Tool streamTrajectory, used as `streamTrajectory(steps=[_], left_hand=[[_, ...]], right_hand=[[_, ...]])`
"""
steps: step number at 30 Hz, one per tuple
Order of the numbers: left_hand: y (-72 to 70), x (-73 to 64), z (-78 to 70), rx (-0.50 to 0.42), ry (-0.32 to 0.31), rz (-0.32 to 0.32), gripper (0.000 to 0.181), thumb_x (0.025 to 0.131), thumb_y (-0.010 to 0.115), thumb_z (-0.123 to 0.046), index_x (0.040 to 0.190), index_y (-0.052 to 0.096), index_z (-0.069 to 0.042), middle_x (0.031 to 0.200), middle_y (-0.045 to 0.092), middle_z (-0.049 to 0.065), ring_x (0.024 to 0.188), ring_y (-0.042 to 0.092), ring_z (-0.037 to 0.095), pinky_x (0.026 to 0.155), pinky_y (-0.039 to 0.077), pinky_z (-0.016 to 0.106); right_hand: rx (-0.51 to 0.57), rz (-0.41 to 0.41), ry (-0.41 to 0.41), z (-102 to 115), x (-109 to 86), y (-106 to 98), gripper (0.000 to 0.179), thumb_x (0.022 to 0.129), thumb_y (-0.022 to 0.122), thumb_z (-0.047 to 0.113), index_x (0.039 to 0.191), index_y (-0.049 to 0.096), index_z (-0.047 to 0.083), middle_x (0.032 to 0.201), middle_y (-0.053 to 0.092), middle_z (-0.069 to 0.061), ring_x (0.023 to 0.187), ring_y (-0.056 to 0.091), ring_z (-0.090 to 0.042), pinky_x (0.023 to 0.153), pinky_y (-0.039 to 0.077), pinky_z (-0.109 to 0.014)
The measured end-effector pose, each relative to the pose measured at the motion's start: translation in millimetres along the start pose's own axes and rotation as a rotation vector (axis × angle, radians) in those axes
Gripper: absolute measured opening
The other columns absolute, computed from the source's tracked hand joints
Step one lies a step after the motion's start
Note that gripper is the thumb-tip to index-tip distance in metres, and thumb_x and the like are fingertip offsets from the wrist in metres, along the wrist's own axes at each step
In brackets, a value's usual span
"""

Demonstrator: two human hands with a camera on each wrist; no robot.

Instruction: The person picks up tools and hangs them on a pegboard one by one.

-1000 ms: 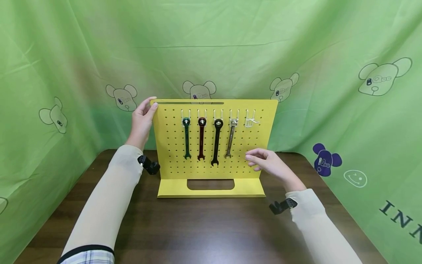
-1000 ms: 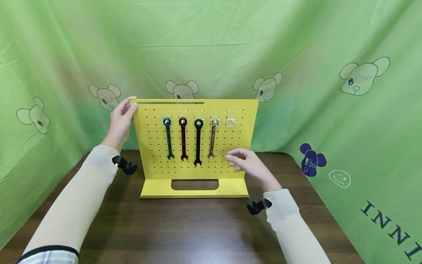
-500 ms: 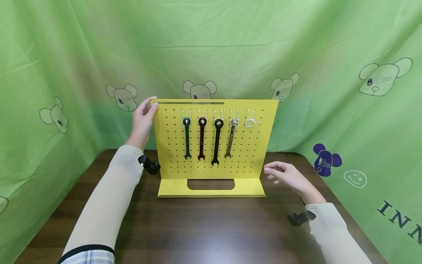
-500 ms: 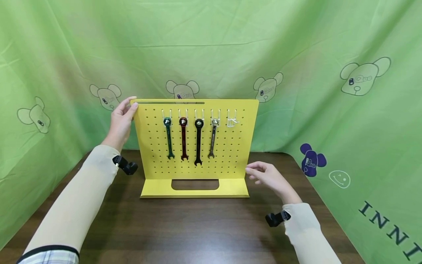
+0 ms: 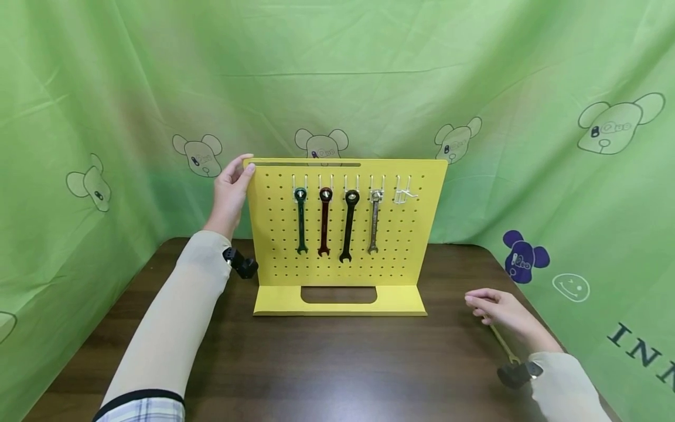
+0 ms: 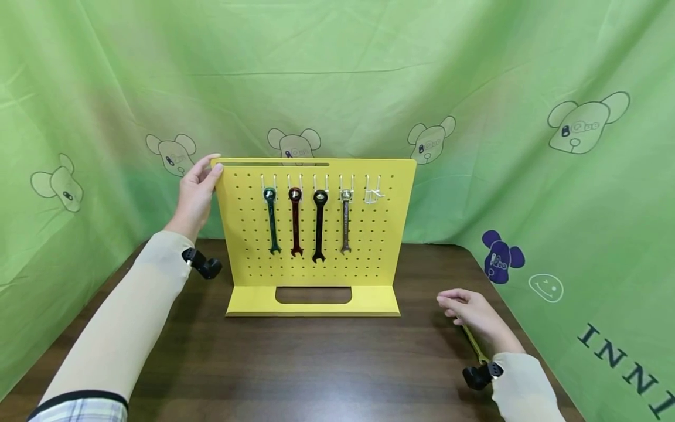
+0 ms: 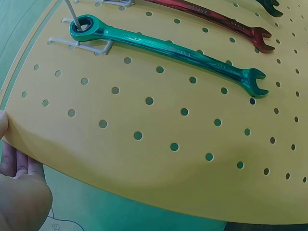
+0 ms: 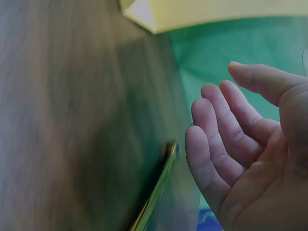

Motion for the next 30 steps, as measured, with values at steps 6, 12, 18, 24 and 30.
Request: streamTrajectory(steps=[6, 12, 18, 24, 30], left_hand=[[-0.1, 1.6, 1.3, 0.021, 0.004, 0.001, 0.03, 0.1, 0.063, -0.022, 0.13, 0.066, -0.019, 0.106, 0.059, 0.002, 0.094, 0.057, 0.013, 0.084, 0.052, 0.024], [-0.8, 1.6, 2.0, 0.007, 0.0, 0.001, 0.03, 0.1, 0.063, -0.021, 0.13, 0.066, -0.019, 0.106, 0.06, 0.002, 0.094, 0.057, 0.013, 0.084, 0.052, 0.024], [-1.0, 0.9, 2.1, 0.006, -0.004, 0.0, 0.029, 0.1, 0.063, -0.021, 0.129, 0.067, -0.019, 0.105, 0.059, 0.002, 0.094, 0.056, 0.012, 0.083, 0.052, 0.022], [-1.0, -0.1, 0.6, 0.023, -0.015, 0.003, 0.03, 0.101, 0.062, -0.023, 0.131, 0.065, -0.019, 0.108, 0.059, 0.002, 0.096, 0.057, 0.013, 0.088, 0.052, 0.025], [-0.4, -1.5, -0.6, 0.013, -0.022, 0.003, 0.036, 0.1, 0.063, -0.022, 0.136, 0.062, -0.014, 0.11, 0.06, 0.002, 0.097, 0.057, 0.013, 0.09, 0.052, 0.027]], right_hand=[[-0.008, -0.01, 0.068, -27, -9.4, -15, 0.048, 0.102, 0.06, 0.021, 0.126, 0.053, -0.019, 0.099, 0.072, -0.012, 0.083, 0.066, -0.011, 0.071, 0.059, -0.03], [-0.033, -0.01, 0.111, -44, -15.1, -24, 0.046, 0.101, 0.059, 0.021, 0.122, 0.054, -0.02, 0.093, 0.069, -0.003, 0.079, 0.062, -0.009, 0.068, 0.057, -0.028], [-0.071, -0.008, 0.128, -50, -17.6, -26, 0.047, 0.102, 0.058, 0.019, 0.124, 0.052, -0.021, 0.096, 0.068, -0.005, 0.082, 0.06, -0.011, 0.07, 0.057, -0.027], [-0.079, -0.013, 0.147, -51, -16.5, -25, 0.047, 0.1, 0.062, 0.02, 0.123, 0.054, -0.02, 0.096, 0.067, -0.003, 0.082, 0.059, -0.012, 0.07, 0.056, -0.027], [-0.122, -0.023, 0.154, -49, -17.0, -24, 0.044, 0.097, 0.066, 0.023, 0.115, 0.061, -0.017, 0.092, 0.065, -0.001, 0.08, 0.057, -0.011, 0.069, 0.055, -0.026]])
Point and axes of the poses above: each hand's wrist, its own x-axis towards the middle knuckle, its own y-axis out of the palm, z = x × y, the point moved 2 cm from there along x, towards the middle knuckle
